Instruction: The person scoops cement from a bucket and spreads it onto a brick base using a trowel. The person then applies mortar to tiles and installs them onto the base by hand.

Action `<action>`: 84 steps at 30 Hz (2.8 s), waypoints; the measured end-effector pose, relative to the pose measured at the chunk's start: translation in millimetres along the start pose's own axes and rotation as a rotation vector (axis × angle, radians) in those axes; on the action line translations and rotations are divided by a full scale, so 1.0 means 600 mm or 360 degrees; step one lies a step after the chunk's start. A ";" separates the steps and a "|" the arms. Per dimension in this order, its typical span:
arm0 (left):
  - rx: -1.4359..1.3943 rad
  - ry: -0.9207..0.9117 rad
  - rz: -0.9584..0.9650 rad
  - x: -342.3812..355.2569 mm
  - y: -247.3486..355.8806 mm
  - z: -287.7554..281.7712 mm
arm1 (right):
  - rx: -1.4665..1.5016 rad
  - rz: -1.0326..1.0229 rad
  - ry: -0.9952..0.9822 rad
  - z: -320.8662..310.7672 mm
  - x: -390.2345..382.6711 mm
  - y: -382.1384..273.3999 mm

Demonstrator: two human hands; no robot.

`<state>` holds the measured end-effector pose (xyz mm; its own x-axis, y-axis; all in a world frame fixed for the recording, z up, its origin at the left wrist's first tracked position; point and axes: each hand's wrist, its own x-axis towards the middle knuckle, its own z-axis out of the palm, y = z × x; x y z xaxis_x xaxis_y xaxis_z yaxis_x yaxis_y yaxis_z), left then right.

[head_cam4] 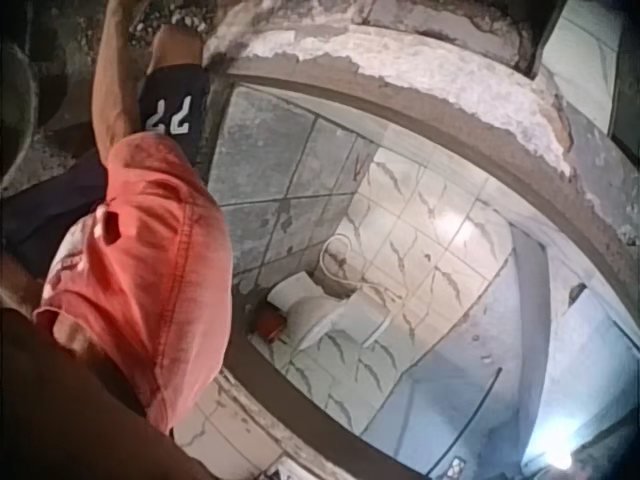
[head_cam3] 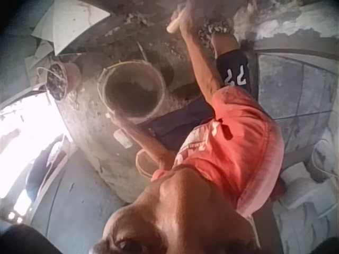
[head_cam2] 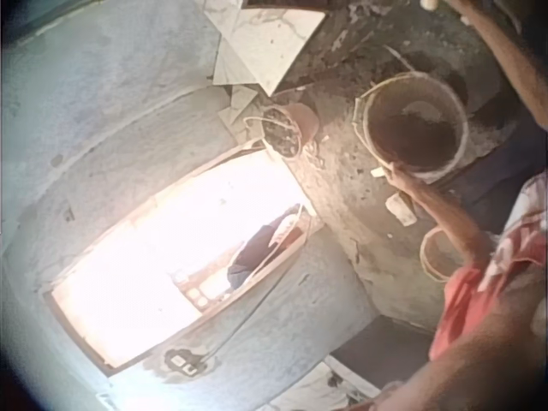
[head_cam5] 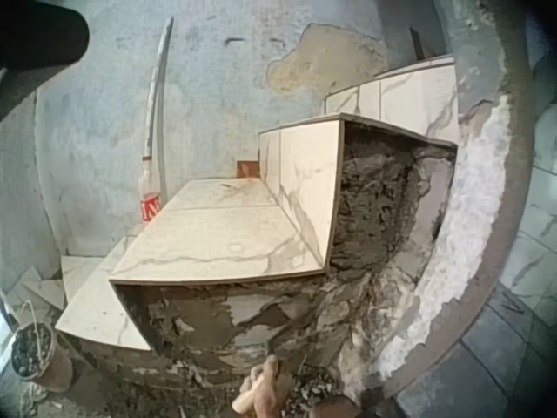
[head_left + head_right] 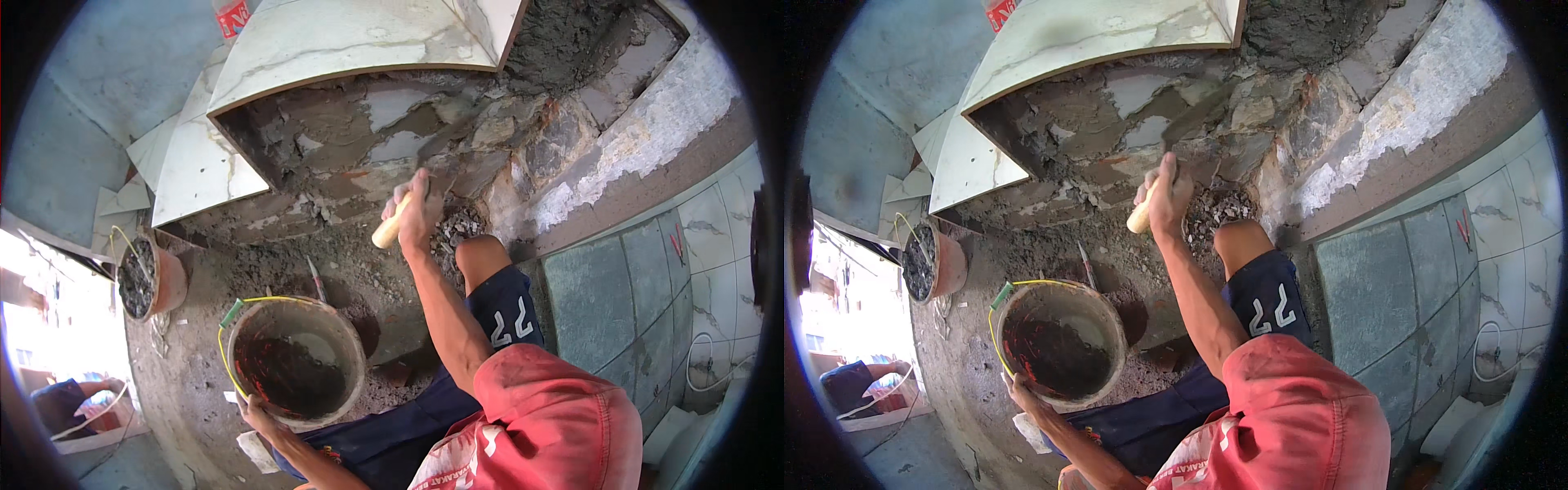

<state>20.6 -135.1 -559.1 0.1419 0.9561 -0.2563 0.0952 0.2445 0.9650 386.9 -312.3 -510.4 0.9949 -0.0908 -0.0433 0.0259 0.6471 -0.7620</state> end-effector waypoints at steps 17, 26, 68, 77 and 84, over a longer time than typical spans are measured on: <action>0.0067 -0.0060 0.0012 -0.014 0.021 0.018 | -0.2012 -0.0943 -0.0303 -0.102 -0.046 0.067; 0.0019 -0.0096 0.0001 -0.013 0.014 0.022 | -0.1354 -0.0929 0.0570 -0.113 0.116 -0.026; 0.0010 -0.0347 0.0064 -0.024 0.011 0.055 | -0.1803 -0.0247 0.0247 -0.236 -0.023 0.146; -0.0152 -0.0349 0.0081 -0.065 0.031 0.087 | -0.0761 0.0082 -0.0022 -0.126 0.020 0.098; -0.0053 -0.0310 -0.0054 -0.051 0.050 0.061 | -0.1705 0.0170 -0.0383 -0.182 -0.223 0.165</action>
<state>55.3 -163.0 -524.3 0.3272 0.8988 -0.2916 0.0709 0.2843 0.9561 245.7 -319.0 -650.6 0.9829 0.1517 -0.1041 -0.0433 -0.3591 -0.9323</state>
